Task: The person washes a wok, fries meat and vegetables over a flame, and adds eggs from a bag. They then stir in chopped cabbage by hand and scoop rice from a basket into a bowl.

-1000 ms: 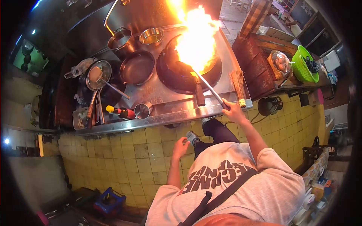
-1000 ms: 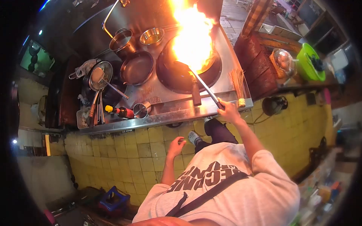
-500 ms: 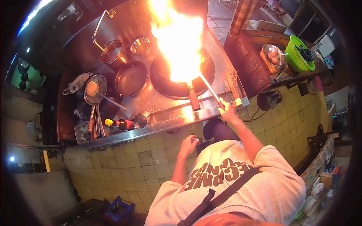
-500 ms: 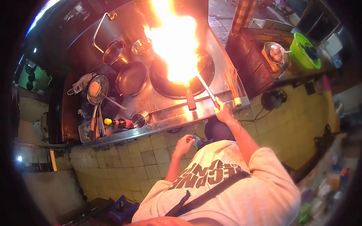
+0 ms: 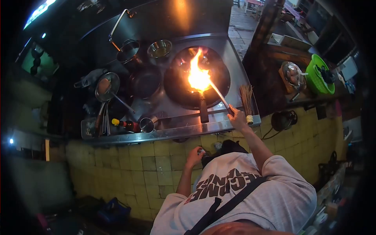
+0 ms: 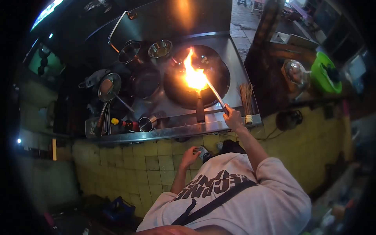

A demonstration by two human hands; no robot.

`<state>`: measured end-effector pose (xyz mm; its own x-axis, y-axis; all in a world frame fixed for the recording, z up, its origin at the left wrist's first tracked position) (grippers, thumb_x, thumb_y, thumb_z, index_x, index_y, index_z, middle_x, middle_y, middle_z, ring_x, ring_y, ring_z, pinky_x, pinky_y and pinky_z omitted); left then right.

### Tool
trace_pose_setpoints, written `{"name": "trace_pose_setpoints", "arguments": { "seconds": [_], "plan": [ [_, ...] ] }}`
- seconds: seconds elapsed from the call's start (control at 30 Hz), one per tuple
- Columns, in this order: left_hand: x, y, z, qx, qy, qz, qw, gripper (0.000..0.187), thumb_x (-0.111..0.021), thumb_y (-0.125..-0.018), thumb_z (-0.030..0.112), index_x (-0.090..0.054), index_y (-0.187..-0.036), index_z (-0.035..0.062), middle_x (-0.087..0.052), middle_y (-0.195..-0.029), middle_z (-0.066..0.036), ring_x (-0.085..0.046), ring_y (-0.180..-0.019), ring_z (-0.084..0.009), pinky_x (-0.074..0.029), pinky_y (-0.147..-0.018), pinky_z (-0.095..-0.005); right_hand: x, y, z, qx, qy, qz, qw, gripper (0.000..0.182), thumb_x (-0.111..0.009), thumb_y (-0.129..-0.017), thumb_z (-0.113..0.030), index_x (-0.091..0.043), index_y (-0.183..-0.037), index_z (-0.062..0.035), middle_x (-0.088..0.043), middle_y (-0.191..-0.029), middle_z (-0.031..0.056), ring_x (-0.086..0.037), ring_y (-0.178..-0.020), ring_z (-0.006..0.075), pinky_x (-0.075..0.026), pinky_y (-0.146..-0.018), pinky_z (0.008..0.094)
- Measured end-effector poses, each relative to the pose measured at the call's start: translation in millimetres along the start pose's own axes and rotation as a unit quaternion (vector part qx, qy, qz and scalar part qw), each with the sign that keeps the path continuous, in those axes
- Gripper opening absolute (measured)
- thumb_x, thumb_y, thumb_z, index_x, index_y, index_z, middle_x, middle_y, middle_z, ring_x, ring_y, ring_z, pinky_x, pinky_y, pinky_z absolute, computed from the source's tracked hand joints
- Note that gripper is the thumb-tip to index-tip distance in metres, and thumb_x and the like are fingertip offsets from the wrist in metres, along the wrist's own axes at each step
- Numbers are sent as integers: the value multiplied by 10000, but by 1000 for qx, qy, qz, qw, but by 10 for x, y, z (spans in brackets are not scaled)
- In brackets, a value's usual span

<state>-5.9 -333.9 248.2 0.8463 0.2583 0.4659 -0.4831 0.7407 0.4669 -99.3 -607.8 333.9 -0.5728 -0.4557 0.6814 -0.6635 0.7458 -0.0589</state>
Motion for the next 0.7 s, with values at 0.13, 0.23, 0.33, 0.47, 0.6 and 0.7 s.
{"name": "trace_pose_setpoints", "arguments": {
  "seconds": [0.13, 0.23, 0.33, 0.47, 0.6, 0.7],
  "plan": [
    [17, 186, 103, 35, 8, 48, 998, 373, -613, -787, 243, -541, -1082, 27, -604, -993, -155, -599, -888, -253, -468, -748, -338, 105, -207, 63, -19, 38, 41, 998, 487, -603, -736, -137, -478, -1192, -22, -589, -934, 222, -584, -838, 361, -468, -713, 404],
    [-203, 206, -129, 75, 70, 61, 993, 381, -621, -781, 257, -549, -1061, 8, -600, -1004, -155, -588, -904, -251, -460, -761, -348, 66, -385, 163, -44, 37, 21, 998, 492, -584, -748, -172, -469, -1204, -26, -597, -872, 229, -588, -802, 370, -465, -698, 408],
    [-345, 114, -4, 84, 56, 66, 993, 386, -616, -777, 275, -554, -1056, 15, -609, -977, -151, -591, -886, -261, -460, -758, -345, 22, -514, 224, -7, 3, 9, 1000, 499, -555, -746, -130, -435, -1200, 39, -586, -852, 259, -582, -787, 393, -474, -697, 425],
    [-520, 105, 651, 27, 5, 16, 999, 387, -604, -780, 292, -555, -1056, 25, -615, -956, -151, -595, -879, -274, -461, -759, -336, 132, -503, 244, 10, -31, -68, 997, 506, -577, -743, -137, -445, -1207, 15, -581, -871, 261, -586, -833, 369, -454, -727, 401],
    [-813, -115, 753, -4, 39, 36, 999, 400, -602, -780, 287, -543, -1066, 14, -609, -973, -161, -597, -893, -271, -465, -761, -335, 355, -501, 189, 93, 24, -145, 985, 479, -566, -742, -128, -463, -1204, -50, -593, -807, 238, -585, -773, 381, -464, -709, 420],
    [-906, -67, 906, 19, 50, 7, 999, 426, -603, -777, 302, -537, -1075, 5, -606, -980, -167, -597, -900, -267, -466, -765, -336, 656, -403, 106, 38, 55, -160, 985, 480, -565, -742, -124, -463, -1207, -65, -591, -825, 243, -577, -818, 383, -451, -749, 429]
  ]
}}
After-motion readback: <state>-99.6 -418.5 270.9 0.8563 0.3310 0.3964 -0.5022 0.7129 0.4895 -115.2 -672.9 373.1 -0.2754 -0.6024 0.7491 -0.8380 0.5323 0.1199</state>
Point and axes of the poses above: each hand's wrist, its own y-axis away from the middle knuckle, its own x-axis out of the back of the hand, z = x × y, the point moved 4 cm from there along -y, towards the middle knuckle
